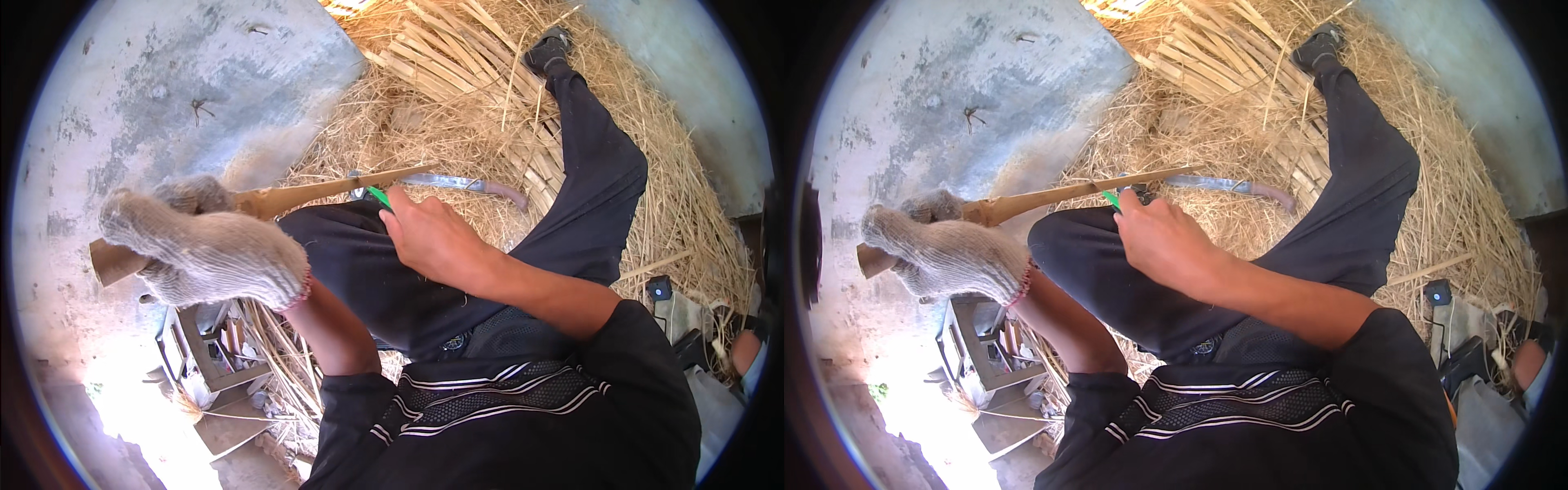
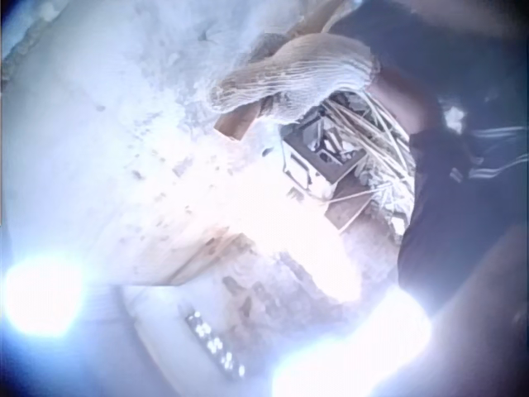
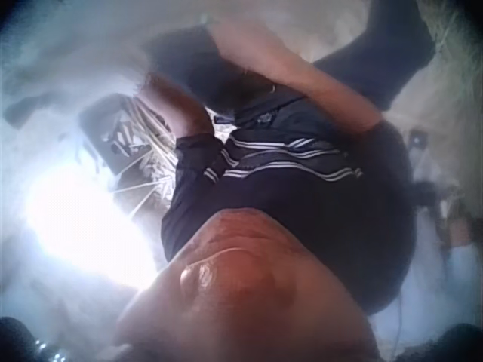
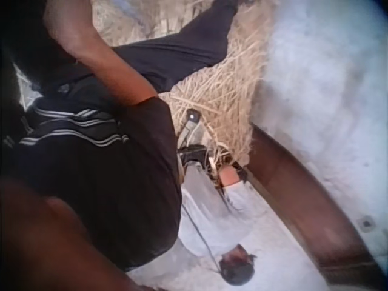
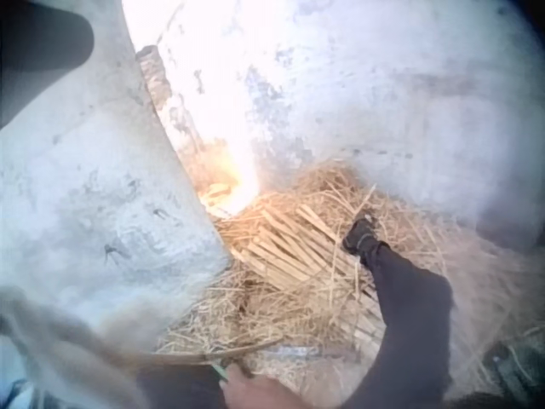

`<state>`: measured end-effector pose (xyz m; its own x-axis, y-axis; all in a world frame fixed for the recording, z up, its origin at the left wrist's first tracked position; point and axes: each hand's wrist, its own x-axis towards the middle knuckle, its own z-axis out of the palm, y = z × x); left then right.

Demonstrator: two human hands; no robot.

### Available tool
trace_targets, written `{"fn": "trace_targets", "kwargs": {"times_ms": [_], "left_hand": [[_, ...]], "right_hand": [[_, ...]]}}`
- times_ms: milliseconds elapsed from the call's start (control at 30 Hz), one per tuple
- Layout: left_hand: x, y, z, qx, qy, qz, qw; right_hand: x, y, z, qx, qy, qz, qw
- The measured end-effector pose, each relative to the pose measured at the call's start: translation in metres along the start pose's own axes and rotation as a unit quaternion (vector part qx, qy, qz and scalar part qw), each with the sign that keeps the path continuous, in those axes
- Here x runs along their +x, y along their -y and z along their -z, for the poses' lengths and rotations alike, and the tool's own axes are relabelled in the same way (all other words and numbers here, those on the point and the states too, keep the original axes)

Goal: The person sits on a straw-covered floor and uses a green-handled knife to shave the outer layer off thin bamboo sticks. They hold the sticks with a gloved left hand and repeatedly scrape the surface with the knife in their right hand, creating wood shavings.

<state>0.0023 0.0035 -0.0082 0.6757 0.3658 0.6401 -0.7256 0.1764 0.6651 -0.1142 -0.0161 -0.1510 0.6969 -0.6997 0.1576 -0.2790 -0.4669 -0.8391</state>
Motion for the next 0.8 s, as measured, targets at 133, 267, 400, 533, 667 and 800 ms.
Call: {"fn": "trace_targets", "kwargs": {"times_ms": [133,267,400,533,667,800], "left_hand": [[0.001,0.001,0.009,-0.025,0.058,0.020,0.998],[-0.004,-0.005,-0.003,-0.046,0.058,0.015,0.997],[0.003,-0.003,-0.003,-0.026,0.089,0.019,0.996],[0.005,0.001,0.002,-0.064,0.077,0.012,0.995],[-0.005,-0.007,-0.005,-0.063,0.076,0.025,0.995],[-0.007,-0.003,0.002,-0.070,0.072,0.007,0.995]], "right_hand": [[-0.011,0.040,0.015,0.008,0.002,0.036,0.999],[0.003,-0.020,-0.010,-0.055,-0.036,-0.001,0.998],[0.007,-0.003,-0.001,-0.022,0.002,0.001,1.000],[-0.001,0.026,0.009,0.014,0.030,-0.004,0.999],[0.011,-0.076,-0.004,-0.090,0.038,-0.082,0.992],[0.011,-0.049,0.004,-0.068,0.062,-0.044,0.995]]}}
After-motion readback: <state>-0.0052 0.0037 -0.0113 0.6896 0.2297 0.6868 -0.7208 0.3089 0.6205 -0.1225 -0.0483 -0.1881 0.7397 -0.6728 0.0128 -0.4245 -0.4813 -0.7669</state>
